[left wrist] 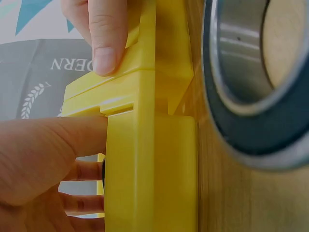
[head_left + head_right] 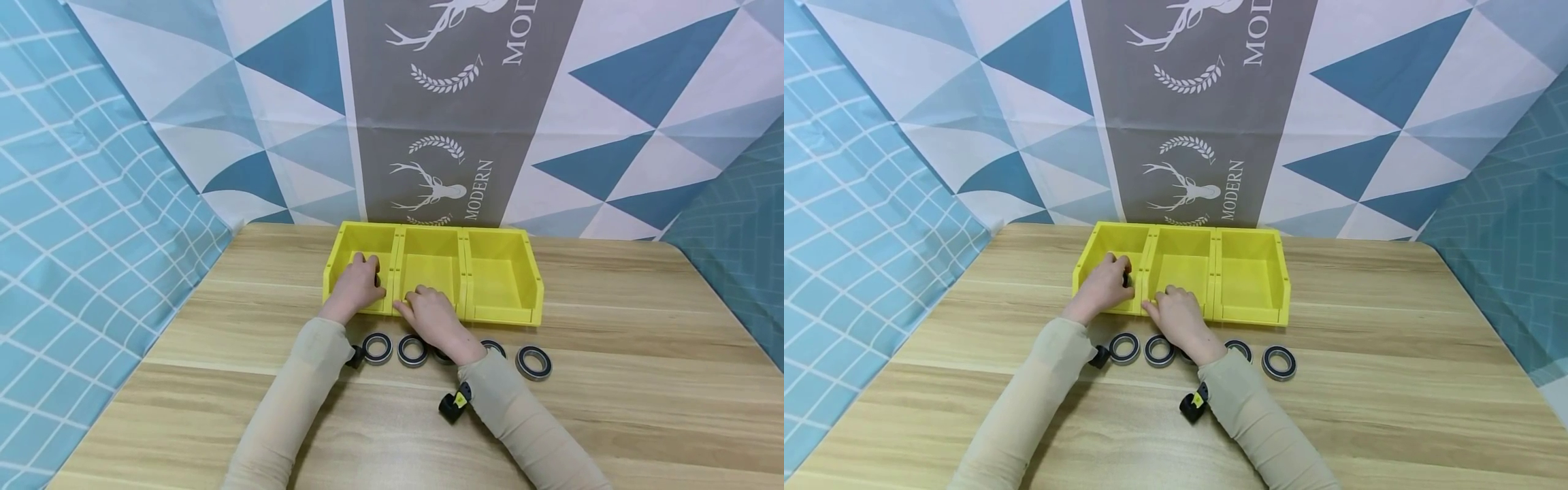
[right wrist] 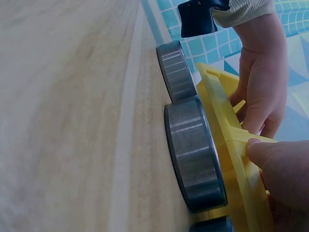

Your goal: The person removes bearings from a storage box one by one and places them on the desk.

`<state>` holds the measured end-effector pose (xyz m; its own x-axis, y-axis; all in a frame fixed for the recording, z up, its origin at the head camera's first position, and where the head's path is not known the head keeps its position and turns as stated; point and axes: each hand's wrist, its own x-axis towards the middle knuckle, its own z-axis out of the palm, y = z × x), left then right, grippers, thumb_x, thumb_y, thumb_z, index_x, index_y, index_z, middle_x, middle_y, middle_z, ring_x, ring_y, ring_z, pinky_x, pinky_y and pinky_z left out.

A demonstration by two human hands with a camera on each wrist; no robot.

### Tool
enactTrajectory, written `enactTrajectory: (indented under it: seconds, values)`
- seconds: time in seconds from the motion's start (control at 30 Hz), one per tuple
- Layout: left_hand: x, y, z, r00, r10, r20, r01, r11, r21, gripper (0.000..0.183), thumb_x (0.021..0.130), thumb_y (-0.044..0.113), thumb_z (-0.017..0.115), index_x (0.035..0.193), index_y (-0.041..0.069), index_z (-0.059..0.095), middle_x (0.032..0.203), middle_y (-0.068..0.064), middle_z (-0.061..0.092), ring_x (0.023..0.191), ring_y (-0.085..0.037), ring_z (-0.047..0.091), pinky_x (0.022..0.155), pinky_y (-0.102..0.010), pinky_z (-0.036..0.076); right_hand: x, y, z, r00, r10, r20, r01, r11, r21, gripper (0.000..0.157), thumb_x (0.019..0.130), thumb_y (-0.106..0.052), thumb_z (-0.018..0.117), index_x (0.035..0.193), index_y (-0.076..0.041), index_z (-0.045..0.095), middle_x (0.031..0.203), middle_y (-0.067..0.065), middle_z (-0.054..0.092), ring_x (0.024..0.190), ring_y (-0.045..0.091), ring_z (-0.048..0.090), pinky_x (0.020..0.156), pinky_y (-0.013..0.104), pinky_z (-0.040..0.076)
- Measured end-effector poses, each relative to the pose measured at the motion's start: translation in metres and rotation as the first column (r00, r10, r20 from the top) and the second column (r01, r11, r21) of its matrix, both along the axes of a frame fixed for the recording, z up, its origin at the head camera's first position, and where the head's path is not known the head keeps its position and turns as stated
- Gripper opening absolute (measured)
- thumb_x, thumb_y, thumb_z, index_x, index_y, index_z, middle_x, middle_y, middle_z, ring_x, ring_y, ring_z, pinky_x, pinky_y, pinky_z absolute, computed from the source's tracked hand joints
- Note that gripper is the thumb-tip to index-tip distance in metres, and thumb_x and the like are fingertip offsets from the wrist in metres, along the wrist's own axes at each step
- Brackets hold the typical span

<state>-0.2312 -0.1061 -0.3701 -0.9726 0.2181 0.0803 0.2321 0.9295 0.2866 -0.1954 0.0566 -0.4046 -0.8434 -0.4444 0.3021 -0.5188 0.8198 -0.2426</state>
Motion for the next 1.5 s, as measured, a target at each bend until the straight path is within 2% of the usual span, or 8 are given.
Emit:
enactTrajectory:
  seconds: [0.3,0.67,0.9,1.17,1.37,1.5]
  values:
    - [0.003,-0.005,-0.002,1.0,0.024,-0.013,-0.024,0.999,0.041,0.038,0.074,0.023,0.066,0.103,0.003,0.053,0.094,-0.014,0.049,0.074,-0.025,0.049,0.066,-0.035,0.044,0.0,0.0,0.0,1.0,-0.005,-0.001,0.005,1.0,0.007,0.039,0.093,-0.035,0.047,0.086,-0.002,0.067,0.076,0.009,0.059,0.068,0.025,0.057,0.062,0.037,0.047]
    - [0.007,-0.01,0.0,0.997,0.027,-0.078,-0.023,0.998,0.05,0.037,0.072,0.02,0.062,0.104,0.003,0.055,0.087,-0.011,0.055,0.071,-0.024,0.05,0.064,-0.034,0.045,0.0,0.0,-0.001,1.0,-0.004,-0.004,0.004,1.0,-0.001,0.039,0.093,-0.036,0.047,0.084,-0.003,0.066,0.075,0.008,0.058,0.067,0.024,0.056,0.062,0.037,0.046]
    - [0.012,-0.012,0.006,0.993,-0.001,-0.114,0.003,1.0,0.017,0.034,0.072,0.02,0.062,0.101,0.004,0.056,0.087,-0.012,0.055,0.069,-0.024,0.051,0.063,-0.035,0.045,-0.001,0.0,-0.002,1.0,-0.004,0.0,0.004,1.0,0.003,0.04,0.093,-0.036,0.047,0.084,-0.003,0.066,0.075,0.008,0.058,0.067,0.023,0.057,0.061,0.036,0.047]
    - [0.018,-0.015,0.007,0.987,-0.028,-0.155,0.03,1.0,0.008,0.032,0.071,0.018,0.062,0.099,0.003,0.055,0.089,-0.012,0.052,0.072,-0.025,0.048,0.062,-0.035,0.043,-0.001,0.0,-0.003,1.0,0.003,-0.023,-0.003,1.0,-0.01,0.038,0.093,-0.034,0.048,0.08,-0.004,0.066,0.071,0.007,0.057,0.064,0.022,0.056,0.058,0.036,0.045]
    - [0.022,-0.019,0.01,0.986,-0.024,-0.165,0.03,0.999,0.031,0.03,0.069,0.016,0.064,0.095,0.005,0.053,0.088,-0.011,0.047,0.072,-0.024,0.044,0.059,-0.033,0.04,-0.001,0.0,-0.003,1.0,0.006,-0.024,-0.007,1.0,-0.015,0.037,0.093,-0.034,0.049,0.08,-0.004,0.066,0.07,0.007,0.056,0.064,0.022,0.055,0.058,0.036,0.045]
    - [0.025,-0.022,0.013,0.986,-0.035,-0.161,0.037,0.999,0.013,0.031,0.07,0.017,0.065,0.095,0.005,0.053,0.087,-0.01,0.047,0.073,-0.023,0.044,0.059,-0.032,0.04,-0.002,0.0,-0.003,1.0,0.003,-0.022,-0.003,1.0,-0.015,0.037,0.093,-0.034,0.049,0.079,-0.004,0.066,0.07,0.006,0.055,0.064,0.022,0.055,0.058,0.036,0.045]
